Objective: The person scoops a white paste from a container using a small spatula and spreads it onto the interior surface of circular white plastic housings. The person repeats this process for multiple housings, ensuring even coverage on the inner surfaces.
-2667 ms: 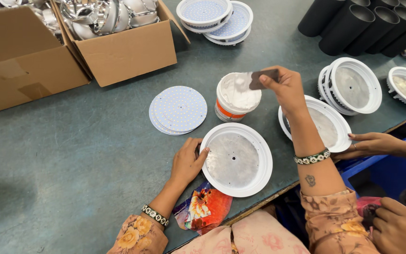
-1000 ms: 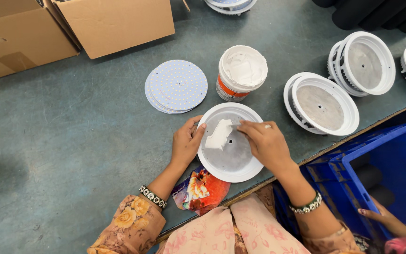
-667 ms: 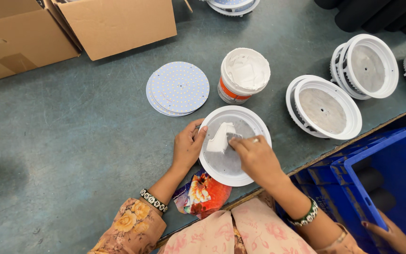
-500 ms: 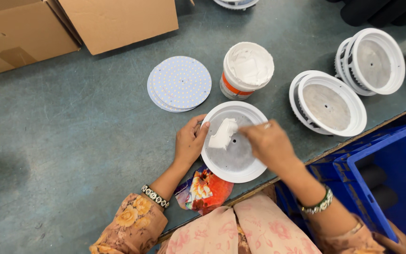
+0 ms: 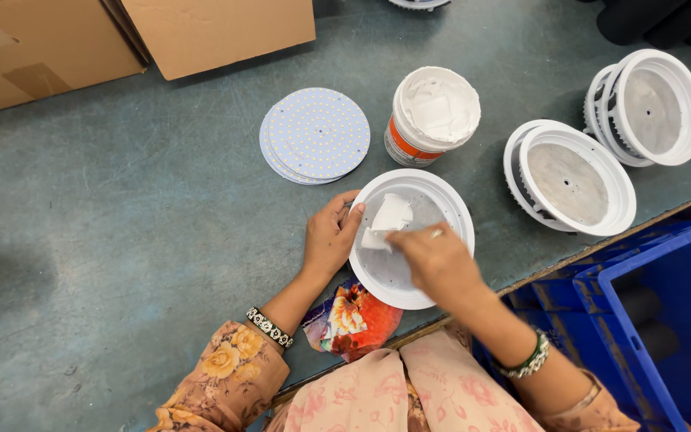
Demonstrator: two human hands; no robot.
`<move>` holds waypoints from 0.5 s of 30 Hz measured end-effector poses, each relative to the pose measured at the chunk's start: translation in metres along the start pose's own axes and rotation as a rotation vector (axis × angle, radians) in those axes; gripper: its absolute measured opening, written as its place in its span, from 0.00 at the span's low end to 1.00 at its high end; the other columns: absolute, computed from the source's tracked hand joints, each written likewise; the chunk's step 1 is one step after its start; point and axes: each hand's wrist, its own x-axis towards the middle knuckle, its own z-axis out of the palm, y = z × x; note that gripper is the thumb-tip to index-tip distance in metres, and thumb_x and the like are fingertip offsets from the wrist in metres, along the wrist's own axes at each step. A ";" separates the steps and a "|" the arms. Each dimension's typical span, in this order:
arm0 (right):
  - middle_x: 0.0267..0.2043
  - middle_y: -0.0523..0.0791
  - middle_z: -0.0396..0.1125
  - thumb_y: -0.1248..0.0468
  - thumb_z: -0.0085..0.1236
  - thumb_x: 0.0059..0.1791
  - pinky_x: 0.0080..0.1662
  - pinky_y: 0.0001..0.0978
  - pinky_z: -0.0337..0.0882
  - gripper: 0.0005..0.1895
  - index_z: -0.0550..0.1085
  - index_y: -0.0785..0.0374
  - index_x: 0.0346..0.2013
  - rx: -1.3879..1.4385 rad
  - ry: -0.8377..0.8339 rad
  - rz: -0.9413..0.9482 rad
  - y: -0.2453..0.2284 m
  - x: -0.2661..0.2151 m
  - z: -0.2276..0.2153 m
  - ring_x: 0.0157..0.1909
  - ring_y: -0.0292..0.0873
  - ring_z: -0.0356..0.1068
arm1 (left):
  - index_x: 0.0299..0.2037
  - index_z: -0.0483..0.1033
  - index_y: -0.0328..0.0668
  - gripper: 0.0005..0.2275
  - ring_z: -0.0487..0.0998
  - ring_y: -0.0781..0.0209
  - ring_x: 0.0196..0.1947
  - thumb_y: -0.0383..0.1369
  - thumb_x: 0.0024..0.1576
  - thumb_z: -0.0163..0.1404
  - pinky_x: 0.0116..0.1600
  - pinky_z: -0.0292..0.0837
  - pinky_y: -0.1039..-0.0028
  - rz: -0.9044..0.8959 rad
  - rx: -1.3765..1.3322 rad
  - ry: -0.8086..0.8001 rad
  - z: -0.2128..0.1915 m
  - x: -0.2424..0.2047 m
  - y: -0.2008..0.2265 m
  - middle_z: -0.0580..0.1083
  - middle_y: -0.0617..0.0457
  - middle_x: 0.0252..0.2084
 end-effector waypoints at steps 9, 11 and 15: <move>0.31 0.51 0.75 0.64 0.56 0.50 0.36 0.44 0.71 0.07 0.80 0.64 0.37 -0.152 -0.027 0.343 0.041 0.033 -0.012 0.28 0.57 0.71 | 0.52 0.79 0.39 0.14 0.65 0.75 0.18 0.37 0.61 0.52 0.26 0.61 0.76 0.019 0.004 0.012 0.001 0.000 0.000 0.68 0.60 0.17; 0.31 0.52 0.74 0.63 0.56 0.51 0.34 0.45 0.71 0.08 0.79 0.65 0.37 -0.159 -0.029 0.355 0.039 0.036 -0.008 0.29 0.57 0.73 | 0.53 0.79 0.39 0.14 0.65 0.75 0.18 0.37 0.62 0.52 0.26 0.62 0.76 0.014 -0.002 0.010 0.002 -0.001 -0.001 0.69 0.60 0.17; 0.31 0.53 0.74 0.61 0.55 0.52 0.33 0.48 0.71 0.09 0.78 0.65 0.35 -0.186 -0.073 0.374 0.033 0.044 -0.002 0.29 0.58 0.73 | 0.54 0.79 0.40 0.14 0.67 0.72 0.19 0.37 0.62 0.51 0.27 0.62 0.75 -0.009 0.001 -0.003 0.001 -0.001 -0.001 0.71 0.56 0.19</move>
